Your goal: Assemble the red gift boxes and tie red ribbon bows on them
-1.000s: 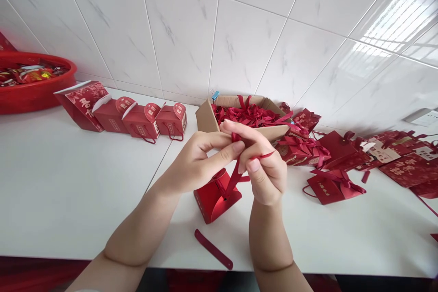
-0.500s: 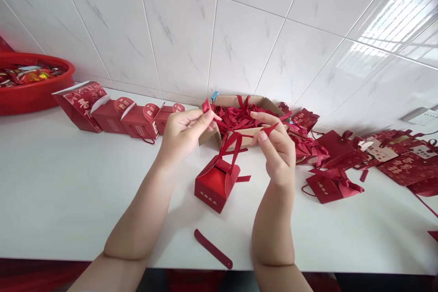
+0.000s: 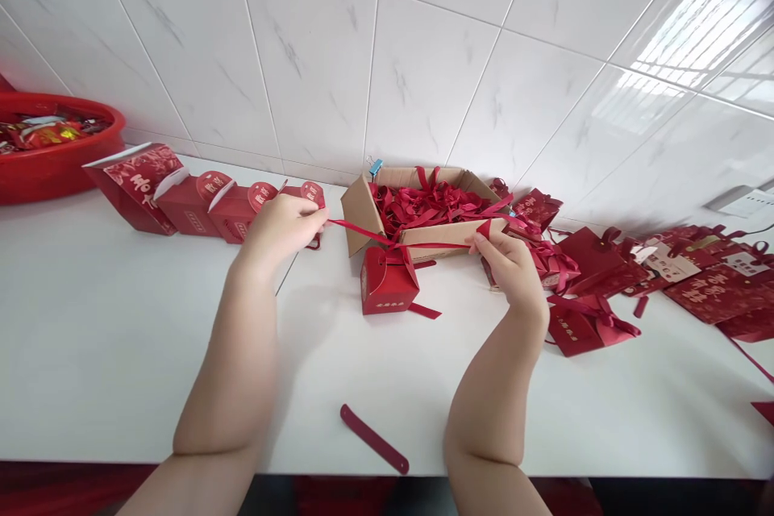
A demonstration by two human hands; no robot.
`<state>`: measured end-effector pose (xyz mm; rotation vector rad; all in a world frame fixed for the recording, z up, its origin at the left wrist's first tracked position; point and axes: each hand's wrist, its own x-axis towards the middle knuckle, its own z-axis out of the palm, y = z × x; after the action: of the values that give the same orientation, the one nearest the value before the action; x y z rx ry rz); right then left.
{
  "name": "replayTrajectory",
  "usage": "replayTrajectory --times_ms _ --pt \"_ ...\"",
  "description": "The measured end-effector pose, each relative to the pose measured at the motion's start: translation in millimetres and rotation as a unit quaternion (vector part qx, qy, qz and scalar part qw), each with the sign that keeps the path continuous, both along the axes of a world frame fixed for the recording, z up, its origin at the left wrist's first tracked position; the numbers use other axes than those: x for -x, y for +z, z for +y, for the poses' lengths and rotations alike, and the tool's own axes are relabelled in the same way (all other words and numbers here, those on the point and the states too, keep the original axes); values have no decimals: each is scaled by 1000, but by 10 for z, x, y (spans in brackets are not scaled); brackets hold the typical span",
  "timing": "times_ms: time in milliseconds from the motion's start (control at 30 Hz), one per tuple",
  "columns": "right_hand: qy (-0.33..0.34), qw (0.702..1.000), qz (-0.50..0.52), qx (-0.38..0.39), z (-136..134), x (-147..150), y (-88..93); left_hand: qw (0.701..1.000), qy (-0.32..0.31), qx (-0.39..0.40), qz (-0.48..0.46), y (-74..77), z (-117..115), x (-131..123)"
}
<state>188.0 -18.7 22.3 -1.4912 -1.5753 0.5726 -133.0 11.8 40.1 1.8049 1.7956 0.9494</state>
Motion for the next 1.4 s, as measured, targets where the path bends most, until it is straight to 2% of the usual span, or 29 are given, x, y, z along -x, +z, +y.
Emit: replayTrajectory --times_ms 67,133,200,267,400,533,633,900,1000,1100,1167,1233,1300,1333,1400 --pt "-17 999 2 37 34 -98 -53 1000 3 13 23 -77 71 199" --pt "-21 997 0 78 62 -172 -99 999 -28 1 47 -203 182 412" --pt "-18 991 -3 130 90 -226 -144 991 -108 -35 73 -346 306 604" --pt "-24 983 3 183 122 -271 -196 981 -162 -16 101 -472 408 739" --pt "-54 964 41 258 196 -369 -327 969 -189 95 129 -615 496 834" --pt "-66 955 55 285 241 -471 -433 945 -303 65 108 -684 532 855" --pt "-72 950 64 298 255 -527 -483 931 -342 72 103 -721 563 869" --pt "-66 946 89 305 261 -573 -541 921 -353 104 130 -750 579 821" --pt "-54 949 98 295 247 -549 -521 926 -318 135 154 -769 588 761" --pt "-66 955 103 272 242 -519 -478 938 -249 162 182 -738 554 707" --pt "-127 962 90 224 231 -496 -424 949 -186 161 195 -650 485 662" --pt "-216 965 54 136 197 -452 -338 960 -129 143 202 -509 384 567" --pt "-246 968 18 45 140 -361 -226 969 -100 113 197 -349 273 390" --pt "-212 977 13 16 109 -292 -169 973 -112 92 180 -279 223 273" --pt "-66 998 7 10 65 -112 -77 971 -164 76 159 -182 148 9"
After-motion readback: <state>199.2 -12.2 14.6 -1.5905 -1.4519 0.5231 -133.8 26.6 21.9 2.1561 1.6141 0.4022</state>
